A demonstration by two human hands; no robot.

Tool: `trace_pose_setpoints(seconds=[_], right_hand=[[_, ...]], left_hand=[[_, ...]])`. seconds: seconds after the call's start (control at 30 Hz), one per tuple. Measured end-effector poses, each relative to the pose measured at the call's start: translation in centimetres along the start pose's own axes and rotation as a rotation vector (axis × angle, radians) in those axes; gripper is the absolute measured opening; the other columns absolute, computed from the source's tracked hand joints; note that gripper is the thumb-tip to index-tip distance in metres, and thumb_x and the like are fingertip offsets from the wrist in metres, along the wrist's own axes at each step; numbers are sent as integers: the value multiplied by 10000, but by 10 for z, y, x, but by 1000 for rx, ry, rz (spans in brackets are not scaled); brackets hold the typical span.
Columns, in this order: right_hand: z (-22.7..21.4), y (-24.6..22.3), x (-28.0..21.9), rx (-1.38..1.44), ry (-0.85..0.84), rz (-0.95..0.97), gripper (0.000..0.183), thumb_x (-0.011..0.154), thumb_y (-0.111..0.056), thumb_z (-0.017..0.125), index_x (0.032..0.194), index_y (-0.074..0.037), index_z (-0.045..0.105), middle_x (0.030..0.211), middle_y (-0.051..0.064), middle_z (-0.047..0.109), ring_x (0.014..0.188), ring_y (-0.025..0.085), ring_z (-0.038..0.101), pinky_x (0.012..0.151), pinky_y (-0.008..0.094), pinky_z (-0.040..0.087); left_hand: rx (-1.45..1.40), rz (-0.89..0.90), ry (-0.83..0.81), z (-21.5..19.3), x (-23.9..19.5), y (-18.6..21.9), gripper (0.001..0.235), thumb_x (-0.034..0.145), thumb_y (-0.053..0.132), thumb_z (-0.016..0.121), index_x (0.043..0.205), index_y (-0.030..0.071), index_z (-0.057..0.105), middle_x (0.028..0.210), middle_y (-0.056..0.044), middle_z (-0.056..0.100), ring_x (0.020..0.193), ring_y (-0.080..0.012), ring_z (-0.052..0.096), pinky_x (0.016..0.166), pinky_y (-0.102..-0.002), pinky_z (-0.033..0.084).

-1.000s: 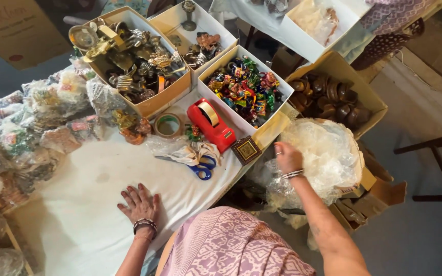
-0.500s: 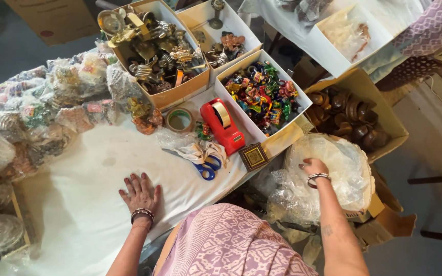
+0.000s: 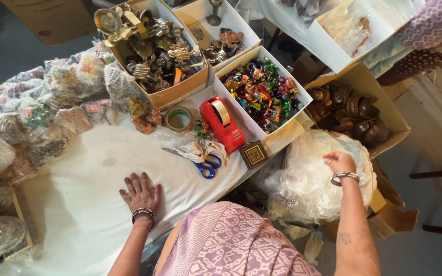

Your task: The person wraps small decorative items in bubble wrap and places them into a box. They also wipe a small metal figurine with a white cloth and place it on the table.

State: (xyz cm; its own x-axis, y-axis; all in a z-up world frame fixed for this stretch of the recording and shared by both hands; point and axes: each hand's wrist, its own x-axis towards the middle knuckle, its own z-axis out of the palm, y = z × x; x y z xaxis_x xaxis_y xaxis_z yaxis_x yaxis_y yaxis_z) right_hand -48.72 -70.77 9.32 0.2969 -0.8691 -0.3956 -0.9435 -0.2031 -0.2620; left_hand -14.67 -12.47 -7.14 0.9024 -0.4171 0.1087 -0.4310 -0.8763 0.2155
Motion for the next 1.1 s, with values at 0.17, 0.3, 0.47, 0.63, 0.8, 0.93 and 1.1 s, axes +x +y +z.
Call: trace_pose_setpoints(seconds=[0.17,0.3,0.47,0.63,0.8,0.93,1.1], right_hand=[[-7,17,19,626,127,26,185,917,-66,735,1078,-146,777,1081,52,769,874,161,645,802,311,549],[3,8,20,387,220,-168,334,863,-118,766,1188,-165,703,1175,102,700,1017,226,652,843,350,542],[23,-45,-34,-199,355,-443,489,858,-457,783,1288,-258,664,1415,57,630,1363,294,538,1142,521,415],[61,-49,-38,-385,120,-591,633,730,-427,787,1321,-236,660,1182,122,715,1200,356,623,1104,728,287],[25,-29,-26,-241,96,-335,201,944,-387,676,1075,-268,771,1071,73,778,993,309,726,885,463,578],[-23,-21,-20,50,418,-377,173,976,-283,727,1097,-161,747,1041,132,766,915,318,710,784,455,562],[-22,-33,-15,808,324,-409,87,1083,-133,653,1170,-127,657,968,103,730,769,149,669,674,296,562]], left_hand=[[5,-1,-3,-2,0,1,803,956,639,383,1610,183,291,1690,-177,202,1575,-391,90,1222,-636,6],[-16,-1,-1,-3,0,0,795,962,630,388,1609,176,299,1688,-186,202,1574,-401,93,1218,-638,6],[-34,8,3,-4,0,1,795,968,633,384,1606,166,300,1690,-190,195,1571,-406,91,1212,-641,2],[-13,-4,15,1,0,-2,798,959,636,394,1609,183,299,1690,-173,200,1573,-389,98,1215,-643,18],[31,-41,-13,2,5,-2,806,939,657,423,1601,210,312,1688,-155,210,1575,-371,110,1220,-637,36],[-4,-96,-64,-9,8,6,800,902,637,516,1565,215,367,1672,-160,246,1565,-368,132,1211,-639,82],[-245,-57,-19,-28,19,38,736,876,493,645,1508,176,441,1613,-200,338,1525,-390,244,1207,-584,214]])
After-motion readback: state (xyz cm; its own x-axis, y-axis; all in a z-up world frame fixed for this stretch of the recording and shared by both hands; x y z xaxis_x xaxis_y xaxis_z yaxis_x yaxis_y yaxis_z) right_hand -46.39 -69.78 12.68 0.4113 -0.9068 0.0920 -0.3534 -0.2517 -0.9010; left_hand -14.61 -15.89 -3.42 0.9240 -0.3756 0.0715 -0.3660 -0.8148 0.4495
